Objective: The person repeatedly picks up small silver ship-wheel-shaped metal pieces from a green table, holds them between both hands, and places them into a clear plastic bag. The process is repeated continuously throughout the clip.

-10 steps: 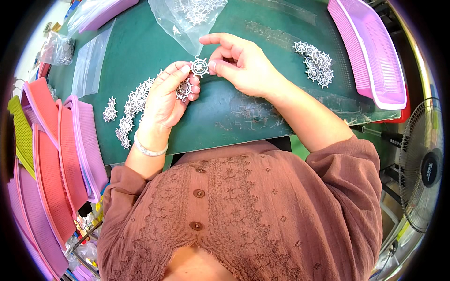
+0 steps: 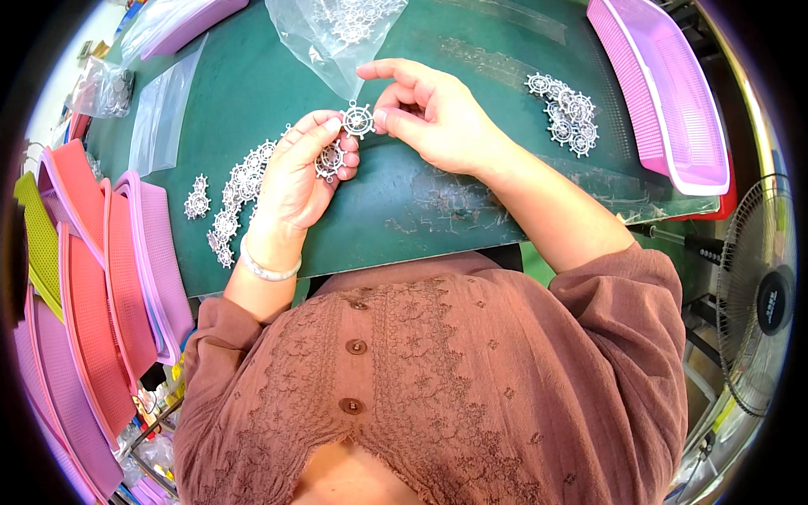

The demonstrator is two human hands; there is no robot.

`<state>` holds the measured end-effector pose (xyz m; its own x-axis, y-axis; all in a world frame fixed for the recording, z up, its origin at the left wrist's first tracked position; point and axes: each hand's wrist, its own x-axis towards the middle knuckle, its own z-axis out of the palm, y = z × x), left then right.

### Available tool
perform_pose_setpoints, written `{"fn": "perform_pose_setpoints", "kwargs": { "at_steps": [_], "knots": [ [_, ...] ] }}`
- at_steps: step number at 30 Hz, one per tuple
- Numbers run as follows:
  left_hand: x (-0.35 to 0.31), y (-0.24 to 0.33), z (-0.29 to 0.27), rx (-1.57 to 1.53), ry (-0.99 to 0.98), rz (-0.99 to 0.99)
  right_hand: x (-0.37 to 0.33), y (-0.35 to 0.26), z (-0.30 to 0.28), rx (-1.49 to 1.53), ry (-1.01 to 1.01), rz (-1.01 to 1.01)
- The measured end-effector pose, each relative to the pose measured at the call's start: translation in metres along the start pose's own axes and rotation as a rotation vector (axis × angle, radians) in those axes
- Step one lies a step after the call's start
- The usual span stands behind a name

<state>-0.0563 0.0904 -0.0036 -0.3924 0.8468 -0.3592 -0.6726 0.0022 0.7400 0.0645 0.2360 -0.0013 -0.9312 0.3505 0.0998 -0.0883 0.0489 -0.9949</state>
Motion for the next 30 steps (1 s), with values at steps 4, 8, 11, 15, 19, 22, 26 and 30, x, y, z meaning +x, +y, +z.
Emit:
{"fn": "perform_pose_setpoints", "kwargs": {
  "at_steps": [4, 8, 11, 15, 19, 22, 26, 30],
  "knots": [
    [0.0003, -0.0005, 0.0000, 0.001, -0.002, 0.005, 0.0000, -0.0006, 0.0003, -0.012, 0.009, 0.004],
    [0.0002, -0.0009, -0.0007, -0.007, 0.000, 0.001, 0.0005, 0.0000, 0.0003, -0.018, 0.015, 0.003],
    [0.0000, -0.0003, -0.0009, -0.014, -0.011, -0.003, 0.0010, 0.0007, -0.0001, -0.066, 0.026, -0.017],
    [-0.0004, 0.0014, 0.0006, 0.017, -0.007, 0.018, 0.0021, 0.0021, -0.0011, -0.144, 0.036, -0.132],
    [0.0000, -0.0023, 0.0007, 0.070, -0.008, 0.066, 0.0006, -0.0001, -0.0006, -0.226, 0.038, -0.148],
    [-0.0008, -0.0033, 0.0005, 0.085, -0.018, 0.086, -0.0016, -0.0012, 0.0013, -0.233, 0.049, -0.152],
    [0.0011, -0.0022, -0.0015, 0.089, 0.001, 0.076, 0.0007, 0.0008, -0.0009, -0.148, 0.054, -0.177],
    [0.0008, -0.0017, -0.0016, 0.039, 0.011, 0.041, -0.0003, 0.0006, 0.0002, -0.101, 0.071, -0.177]
  ]
}}
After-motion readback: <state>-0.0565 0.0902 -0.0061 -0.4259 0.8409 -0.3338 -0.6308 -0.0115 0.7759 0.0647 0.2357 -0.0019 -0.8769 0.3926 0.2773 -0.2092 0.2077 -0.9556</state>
